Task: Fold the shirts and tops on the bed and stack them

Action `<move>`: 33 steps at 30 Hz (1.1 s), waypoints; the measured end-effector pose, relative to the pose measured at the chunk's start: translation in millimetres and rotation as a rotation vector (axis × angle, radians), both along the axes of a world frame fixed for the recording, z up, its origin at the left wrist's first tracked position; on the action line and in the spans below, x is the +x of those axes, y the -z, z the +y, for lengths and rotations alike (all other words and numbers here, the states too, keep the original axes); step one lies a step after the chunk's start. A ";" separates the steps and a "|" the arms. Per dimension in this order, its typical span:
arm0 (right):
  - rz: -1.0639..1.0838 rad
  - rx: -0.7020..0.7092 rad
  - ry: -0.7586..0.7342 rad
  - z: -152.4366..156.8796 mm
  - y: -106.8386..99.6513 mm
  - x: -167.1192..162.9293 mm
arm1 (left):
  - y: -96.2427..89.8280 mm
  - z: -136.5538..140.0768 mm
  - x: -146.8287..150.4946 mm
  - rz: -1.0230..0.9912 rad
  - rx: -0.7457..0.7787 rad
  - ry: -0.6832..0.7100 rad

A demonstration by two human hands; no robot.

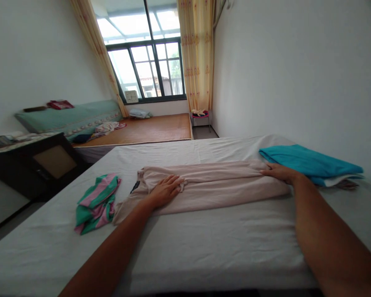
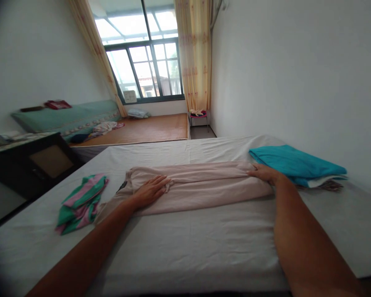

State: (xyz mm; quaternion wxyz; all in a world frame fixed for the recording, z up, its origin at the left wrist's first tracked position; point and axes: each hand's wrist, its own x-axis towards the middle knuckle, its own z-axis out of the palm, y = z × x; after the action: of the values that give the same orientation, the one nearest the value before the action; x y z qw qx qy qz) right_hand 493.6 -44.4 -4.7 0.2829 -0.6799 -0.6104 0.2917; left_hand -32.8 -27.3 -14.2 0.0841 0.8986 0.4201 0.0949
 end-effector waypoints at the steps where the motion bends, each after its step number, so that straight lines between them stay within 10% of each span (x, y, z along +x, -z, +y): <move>1: 0.019 -0.006 0.006 0.6 0.4 -0.2 | 0.2 -1.7 -1.6 0.004 0.000 0.017; 7: 0.051 0.032 0.002 1.9 -24.6 -26.3 | -5.4 -6.3 -6.2 -0.078 0.056 0.113; 13: -0.027 0.094 -0.257 23.6 -63.7 -131.2 | -1.6 -4.5 -7.7 -0.102 0.079 0.133; 21: -0.035 0.006 -0.248 39.4 -27.1 -255.9 | -1.4 -7.7 -8.7 -0.081 0.095 0.121; 29: 0.281 -0.106 -0.368 23.6 -36.8 -260.2 | -0.4 -7.3 -9.3 -0.139 0.141 0.122; 33: 0.101 0.148 -0.204 31.5 -43.4 -234.5 | -4.5 -15.8 1.6 -0.250 0.233 0.073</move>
State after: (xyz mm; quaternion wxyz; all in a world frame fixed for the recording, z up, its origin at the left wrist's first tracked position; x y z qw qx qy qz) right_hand 259.1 -12.9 38.7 0.3317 -0.5758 -0.6814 0.3070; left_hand -31.2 -43.1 -9.7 0.0344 0.8981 0.3597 0.2508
